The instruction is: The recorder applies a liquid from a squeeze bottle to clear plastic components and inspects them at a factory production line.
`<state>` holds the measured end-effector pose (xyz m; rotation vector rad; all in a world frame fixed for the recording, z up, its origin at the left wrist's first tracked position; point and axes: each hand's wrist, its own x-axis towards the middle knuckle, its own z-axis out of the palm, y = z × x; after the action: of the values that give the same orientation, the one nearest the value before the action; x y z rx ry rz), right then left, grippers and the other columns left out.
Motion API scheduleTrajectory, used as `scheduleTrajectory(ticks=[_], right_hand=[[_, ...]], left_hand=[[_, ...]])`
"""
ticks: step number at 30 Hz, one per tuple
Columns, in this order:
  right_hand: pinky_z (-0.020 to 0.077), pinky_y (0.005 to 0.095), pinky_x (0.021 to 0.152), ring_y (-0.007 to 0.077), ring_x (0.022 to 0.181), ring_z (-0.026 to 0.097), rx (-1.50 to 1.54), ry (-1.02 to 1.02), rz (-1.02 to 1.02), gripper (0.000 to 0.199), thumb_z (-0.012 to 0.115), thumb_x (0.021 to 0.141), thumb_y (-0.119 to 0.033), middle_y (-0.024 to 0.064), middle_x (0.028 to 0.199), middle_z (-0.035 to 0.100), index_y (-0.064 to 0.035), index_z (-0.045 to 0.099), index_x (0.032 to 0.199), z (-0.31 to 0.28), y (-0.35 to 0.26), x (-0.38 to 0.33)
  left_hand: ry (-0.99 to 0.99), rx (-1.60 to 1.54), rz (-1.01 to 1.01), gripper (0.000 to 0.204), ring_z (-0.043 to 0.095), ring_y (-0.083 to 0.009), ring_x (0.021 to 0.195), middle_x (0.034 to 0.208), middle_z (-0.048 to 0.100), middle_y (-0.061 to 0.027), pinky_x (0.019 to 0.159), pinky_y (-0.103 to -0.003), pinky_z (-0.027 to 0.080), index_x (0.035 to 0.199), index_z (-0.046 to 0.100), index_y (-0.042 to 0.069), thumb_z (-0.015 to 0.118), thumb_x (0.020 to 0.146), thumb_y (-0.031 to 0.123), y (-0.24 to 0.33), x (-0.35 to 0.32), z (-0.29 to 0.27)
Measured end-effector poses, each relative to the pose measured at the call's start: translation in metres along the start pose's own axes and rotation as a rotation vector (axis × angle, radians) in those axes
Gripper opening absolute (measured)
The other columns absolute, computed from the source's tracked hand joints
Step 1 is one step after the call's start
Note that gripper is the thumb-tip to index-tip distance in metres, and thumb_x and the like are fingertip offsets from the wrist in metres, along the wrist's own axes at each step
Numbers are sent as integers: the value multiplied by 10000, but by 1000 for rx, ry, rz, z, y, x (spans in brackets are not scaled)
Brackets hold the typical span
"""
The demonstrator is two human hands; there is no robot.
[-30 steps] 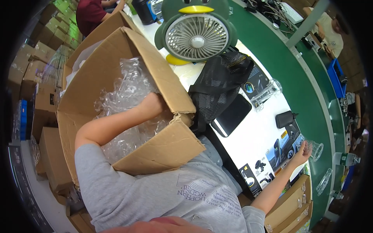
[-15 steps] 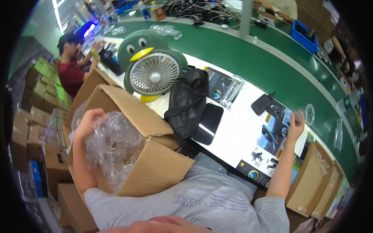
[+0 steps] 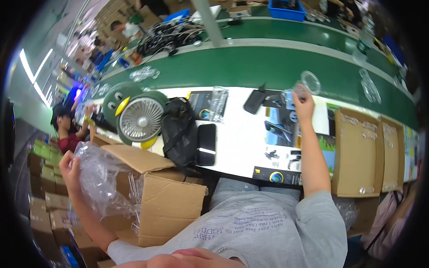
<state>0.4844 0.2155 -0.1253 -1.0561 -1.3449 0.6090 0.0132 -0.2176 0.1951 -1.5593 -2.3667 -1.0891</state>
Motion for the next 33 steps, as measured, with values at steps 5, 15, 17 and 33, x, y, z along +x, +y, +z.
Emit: scheduleTrajectory(ticks=[5, 15, 17, 33], right_hand=[[418, 219, 528, 64, 593, 486, -72, 17, 71, 326, 695, 740, -202, 13, 738, 579, -47, 610, 1014, 9, 2, -1], [473, 374, 745, 271, 850, 598, -109, 25, 6, 389, 677, 677, -294, 84, 881, 627, -141, 573, 1020, 9, -30, -13], [462, 396, 723, 288, 831, 585, -103, -32, 48, 375, 650, 664, -278, 95, 851, 607, -181, 563, 1015, -2, -36, -16], [462, 377, 726, 277, 842, 586, -108, -44, 30, 360, 646, 709, -296, 86, 858, 621, -144, 560, 1023, -13, -41, -8]], left_hand=[[218, -237, 68, 183, 412, -38, 545, 696, 433, 28, 462, -172, 337, 916, 488, 44, 590, 801, 143, 69, 19, 20], [-152, -559, 279, 512, 515, -89, 658, 987, 513, -43, 476, -175, 420, 1233, 430, 21, 596, 790, 216, 236, 100, 192], [-333, -650, 421, 413, 505, -78, 648, 909, 511, -30, 468, -175, 412, 1147, 471, 34, 574, 790, 216, 285, 93, 247], [-1276, -1662, 714, 174, 432, -142, 550, 621, 427, -39, 514, -293, 369, 692, 446, 28, 555, 810, 94, 535, -288, 446]])
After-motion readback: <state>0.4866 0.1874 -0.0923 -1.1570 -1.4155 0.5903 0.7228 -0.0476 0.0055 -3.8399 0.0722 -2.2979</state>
